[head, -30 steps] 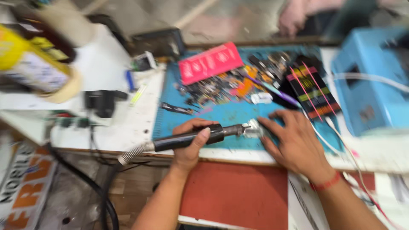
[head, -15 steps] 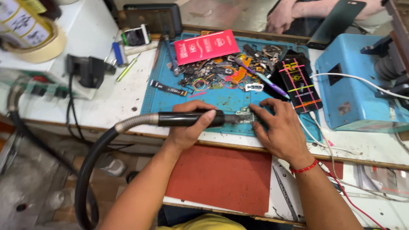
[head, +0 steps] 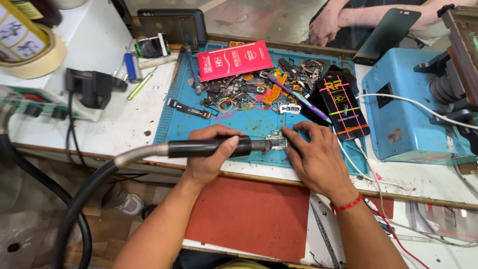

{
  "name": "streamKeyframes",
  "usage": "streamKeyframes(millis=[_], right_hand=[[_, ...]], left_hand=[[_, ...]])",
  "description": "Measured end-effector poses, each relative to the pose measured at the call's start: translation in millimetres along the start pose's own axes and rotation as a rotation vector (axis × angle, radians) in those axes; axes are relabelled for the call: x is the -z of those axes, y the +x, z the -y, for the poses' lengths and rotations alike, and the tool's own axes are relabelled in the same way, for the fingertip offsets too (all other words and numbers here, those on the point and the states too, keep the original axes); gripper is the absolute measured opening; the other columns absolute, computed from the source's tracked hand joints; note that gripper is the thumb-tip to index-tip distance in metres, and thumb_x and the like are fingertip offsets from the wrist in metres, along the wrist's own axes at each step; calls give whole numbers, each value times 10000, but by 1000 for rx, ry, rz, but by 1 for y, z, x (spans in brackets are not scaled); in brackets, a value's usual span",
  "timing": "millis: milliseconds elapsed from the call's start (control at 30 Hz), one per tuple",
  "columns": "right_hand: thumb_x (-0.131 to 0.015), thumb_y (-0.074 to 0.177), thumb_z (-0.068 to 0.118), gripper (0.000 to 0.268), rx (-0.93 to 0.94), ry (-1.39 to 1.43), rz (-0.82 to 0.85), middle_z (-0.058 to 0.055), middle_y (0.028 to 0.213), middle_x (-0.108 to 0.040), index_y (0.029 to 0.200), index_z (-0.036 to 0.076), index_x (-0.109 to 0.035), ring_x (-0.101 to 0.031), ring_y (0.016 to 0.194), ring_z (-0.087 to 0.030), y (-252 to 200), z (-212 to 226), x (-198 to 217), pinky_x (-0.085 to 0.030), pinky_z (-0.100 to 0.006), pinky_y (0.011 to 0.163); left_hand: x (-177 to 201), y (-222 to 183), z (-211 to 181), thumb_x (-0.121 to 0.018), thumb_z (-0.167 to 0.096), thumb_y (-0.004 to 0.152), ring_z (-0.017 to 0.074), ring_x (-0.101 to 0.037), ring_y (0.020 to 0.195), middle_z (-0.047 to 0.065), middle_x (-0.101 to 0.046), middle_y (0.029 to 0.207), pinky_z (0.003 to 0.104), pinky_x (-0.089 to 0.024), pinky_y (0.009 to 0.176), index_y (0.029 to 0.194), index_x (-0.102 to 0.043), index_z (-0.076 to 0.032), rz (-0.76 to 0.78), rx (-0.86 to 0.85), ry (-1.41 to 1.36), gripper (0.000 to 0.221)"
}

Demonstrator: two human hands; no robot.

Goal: The person scrapes a small component on a phone motherboard with a sharp tool and then applies heat from a handheld air station nozzle to the same component.

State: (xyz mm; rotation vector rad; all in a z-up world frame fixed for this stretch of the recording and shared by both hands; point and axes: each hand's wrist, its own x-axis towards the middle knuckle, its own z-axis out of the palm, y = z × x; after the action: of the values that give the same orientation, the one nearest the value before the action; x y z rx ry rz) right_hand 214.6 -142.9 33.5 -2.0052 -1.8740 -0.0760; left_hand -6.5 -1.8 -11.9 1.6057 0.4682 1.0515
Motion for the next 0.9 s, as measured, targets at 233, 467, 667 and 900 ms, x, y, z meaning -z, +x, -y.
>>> streamKeyframes(millis=[233, 467, 667, 900], right_hand=[[-700, 884, 214, 464, 13, 0, 13, -135, 1250, -595, 1339, 128, -670, -519, 1109, -345, -2, -2, -1, -428, -473, 980], [-712, 859, 218, 476, -13, -19, 57, -109, 1240, -590, 1328, 146, -677, -519, 1087, -326, -2, 0, 1, -423, -471, 970], [-716, 854, 222, 467, -23, -7, 40, -111, 1245, -587, 1315, 151, -687, -515, 1101, -338, -1, 0, -1, -426, -470, 981], [-709, 871, 213, 433, 24, -13, -13, -123, 1257, -597, 1296, 133, -699, -524, 1147, -356, -5, -5, -2, -431, -474, 1002]], left_hand=[[-1, -5, -4, -704, -202, 959, 116, -712, 850, 77, -774, 929, 273, -571, 800, 1026, -758, -2, -25, -12, 10, 218], [-1, -2, -6, -701, -198, 952, 135, -724, 857, 100, -780, 958, 272, -571, 794, 1007, -747, 7, 62, -65, 9, 217], [5, -3, -3, -681, -203, 978, 161, -721, 920, 105, -766, 986, 295, -573, 880, 1014, -729, 2, 41, -92, -84, 213], [0, -2, -5, -682, -194, 975, 151, -707, 855, 97, -764, 924, 286, -558, 817, 1024, -750, -2, 16, -19, 20, 210]])
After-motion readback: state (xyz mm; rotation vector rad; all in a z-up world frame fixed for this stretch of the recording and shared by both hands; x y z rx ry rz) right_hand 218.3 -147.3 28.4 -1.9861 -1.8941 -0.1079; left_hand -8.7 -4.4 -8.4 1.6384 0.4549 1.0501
